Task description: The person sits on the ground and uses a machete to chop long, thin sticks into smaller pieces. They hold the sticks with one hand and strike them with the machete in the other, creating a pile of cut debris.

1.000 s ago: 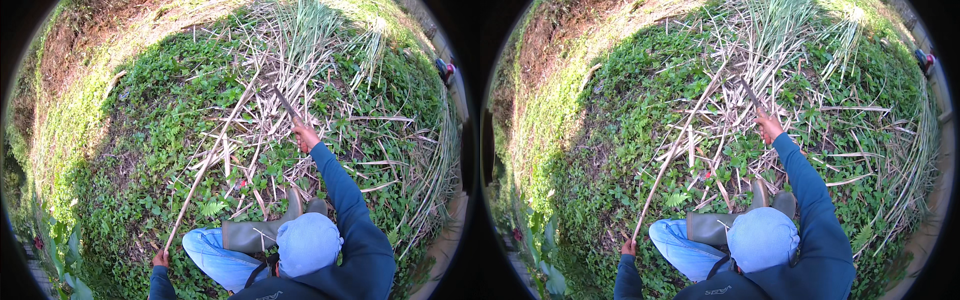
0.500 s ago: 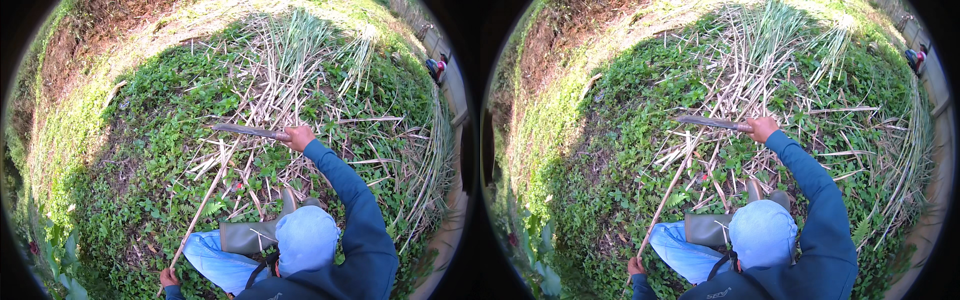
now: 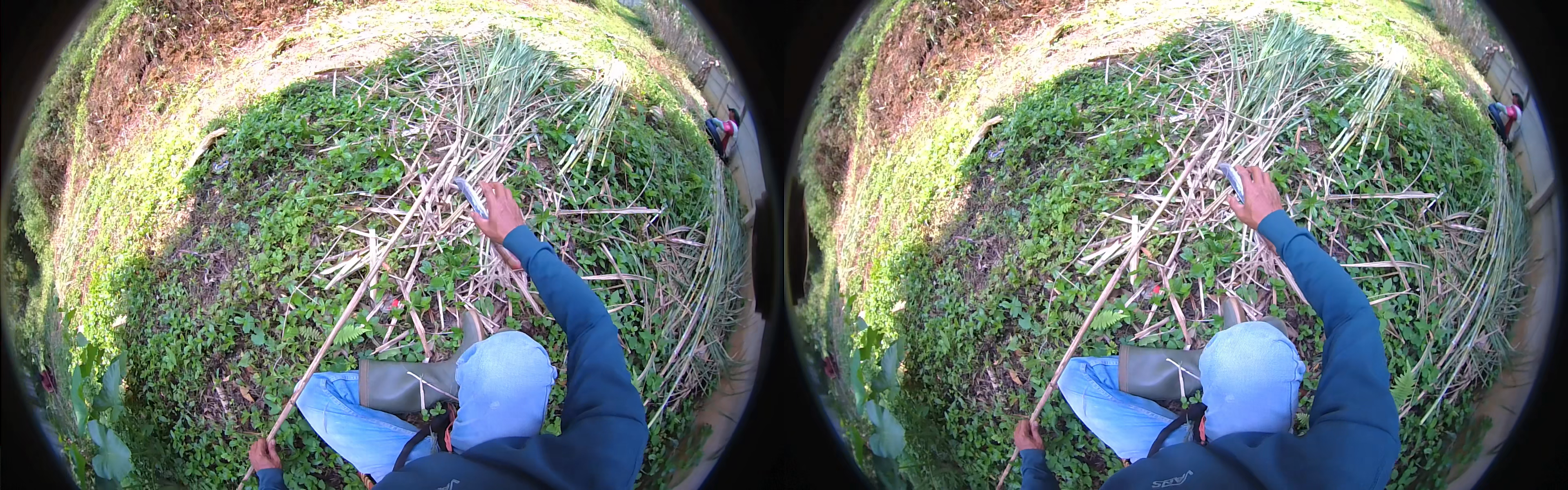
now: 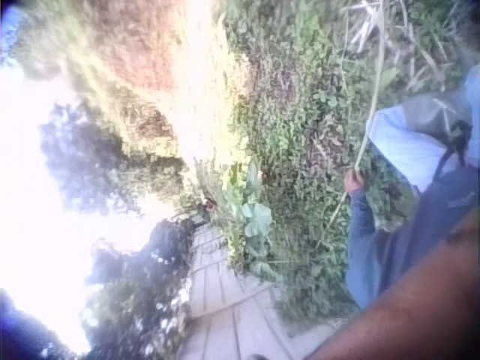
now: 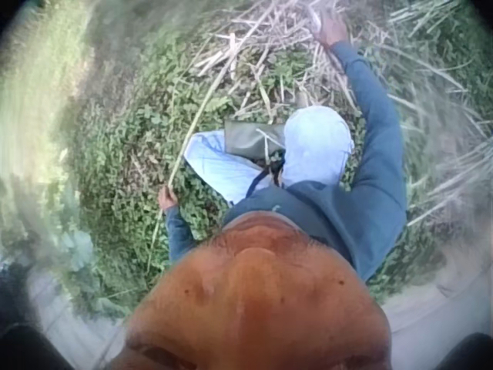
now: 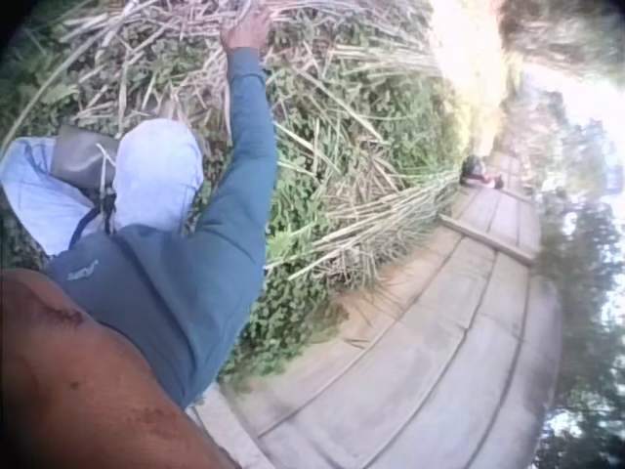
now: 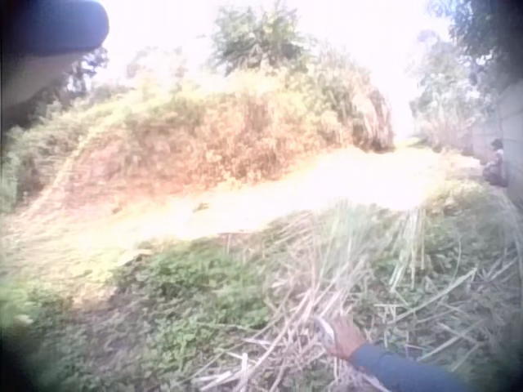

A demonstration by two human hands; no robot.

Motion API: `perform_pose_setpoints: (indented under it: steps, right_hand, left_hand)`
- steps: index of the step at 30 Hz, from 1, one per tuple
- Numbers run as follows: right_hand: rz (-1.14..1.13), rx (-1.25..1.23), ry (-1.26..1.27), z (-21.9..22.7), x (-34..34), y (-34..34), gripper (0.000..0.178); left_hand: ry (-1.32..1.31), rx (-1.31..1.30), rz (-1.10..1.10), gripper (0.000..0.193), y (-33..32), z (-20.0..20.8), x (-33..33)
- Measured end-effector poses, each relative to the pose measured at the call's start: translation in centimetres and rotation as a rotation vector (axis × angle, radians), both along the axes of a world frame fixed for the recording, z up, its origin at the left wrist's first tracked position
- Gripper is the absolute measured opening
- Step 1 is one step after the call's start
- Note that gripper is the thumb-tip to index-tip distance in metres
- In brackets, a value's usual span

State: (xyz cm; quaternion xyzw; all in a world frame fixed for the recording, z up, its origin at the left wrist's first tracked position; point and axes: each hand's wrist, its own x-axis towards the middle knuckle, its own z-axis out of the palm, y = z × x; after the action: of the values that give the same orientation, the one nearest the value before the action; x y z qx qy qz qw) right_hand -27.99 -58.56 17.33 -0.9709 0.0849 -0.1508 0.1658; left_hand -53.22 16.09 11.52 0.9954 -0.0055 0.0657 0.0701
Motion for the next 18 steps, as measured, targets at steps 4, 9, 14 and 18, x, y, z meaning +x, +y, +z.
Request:
perform_pose_setpoints:
  steps: [4, 9, 14, 18]
  right_hand:
    - [0.599, -0.347, -0.117, 4.3, 2.9, 11.7, 0.073]
    - [0.691, -0.029, 0.024, 0.0, 5.6, 9.5, 0.025]
    - [0.693, -0.119, -0.153, -4.3, 3.3, 5.2, 0.025]
    - [0.512, -0.163, -0.409, -6.1, 3.8, -2.6, 0.024]
  left_hand:
    - [-0.005, -0.031, 0.05, 0.018, -0.5, 1.6, -2.6]
    - [-0.123, 0.035, -0.013, 0.023, -1.6, 8.7, -1.0]
    - [-0.201, 0.061, 0.022, 0.024, -3.4, 12.5, -2.8]
    - [-0.38, 0.042, -0.075, 0.027, -8.9, 18.3, 0.4]
